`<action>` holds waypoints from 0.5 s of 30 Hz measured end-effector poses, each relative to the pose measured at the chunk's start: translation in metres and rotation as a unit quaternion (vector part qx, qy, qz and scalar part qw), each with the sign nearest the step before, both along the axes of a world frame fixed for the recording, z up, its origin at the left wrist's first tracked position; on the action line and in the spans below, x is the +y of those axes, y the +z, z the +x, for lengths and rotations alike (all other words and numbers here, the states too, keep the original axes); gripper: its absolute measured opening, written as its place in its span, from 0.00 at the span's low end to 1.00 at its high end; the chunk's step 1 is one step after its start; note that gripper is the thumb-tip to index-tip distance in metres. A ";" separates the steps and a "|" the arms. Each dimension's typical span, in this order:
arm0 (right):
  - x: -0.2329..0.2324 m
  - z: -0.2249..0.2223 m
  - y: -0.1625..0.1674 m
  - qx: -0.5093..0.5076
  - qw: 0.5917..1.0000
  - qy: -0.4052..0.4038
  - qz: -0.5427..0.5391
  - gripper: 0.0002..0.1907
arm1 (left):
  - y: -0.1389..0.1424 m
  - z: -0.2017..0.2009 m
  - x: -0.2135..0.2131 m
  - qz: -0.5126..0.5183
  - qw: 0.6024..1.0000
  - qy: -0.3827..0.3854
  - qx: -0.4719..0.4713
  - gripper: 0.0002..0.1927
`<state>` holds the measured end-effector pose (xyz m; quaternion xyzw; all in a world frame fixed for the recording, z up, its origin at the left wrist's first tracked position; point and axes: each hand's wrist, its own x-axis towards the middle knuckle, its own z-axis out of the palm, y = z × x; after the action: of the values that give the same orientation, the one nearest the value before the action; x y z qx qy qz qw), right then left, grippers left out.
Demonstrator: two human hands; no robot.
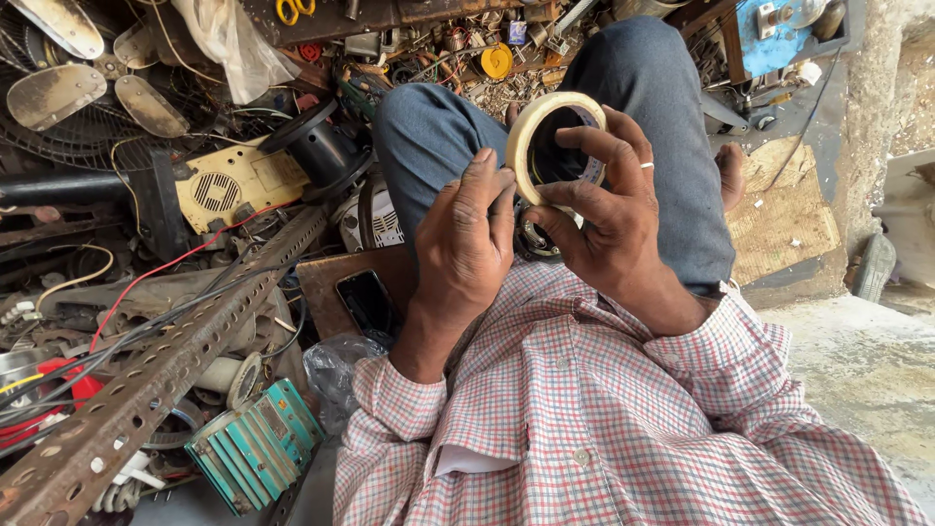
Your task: The person sits cross-legged on the floor and repairs a small electrical component, likely a fan motor. They manipulate the wires, wrap the component with tape, and apply a substance from a packet to the component.
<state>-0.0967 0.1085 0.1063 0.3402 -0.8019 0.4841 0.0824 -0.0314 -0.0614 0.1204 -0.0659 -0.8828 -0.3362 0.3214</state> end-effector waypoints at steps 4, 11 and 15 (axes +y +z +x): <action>0.003 -0.001 -0.001 0.019 0.999 -0.011 0.029 0.15 | 0.004 -0.007 0.000 -0.019 1.000 -0.021 -0.005 0.24; 0.004 -0.001 -0.006 0.021 0.999 -0.019 0.029 0.13 | 0.002 -0.018 -0.004 0.000 0.999 -0.045 -0.015 0.21; 0.002 0.004 -0.007 -0.083 0.996 -0.021 -0.026 0.14 | 0.000 -0.016 -0.004 0.088 0.992 -0.089 -0.032 0.23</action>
<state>-0.0923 0.1108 0.0989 0.2794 -0.8000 0.5299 0.0347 -0.0478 -0.0653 0.1205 -0.1049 -0.8503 -0.4418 0.2662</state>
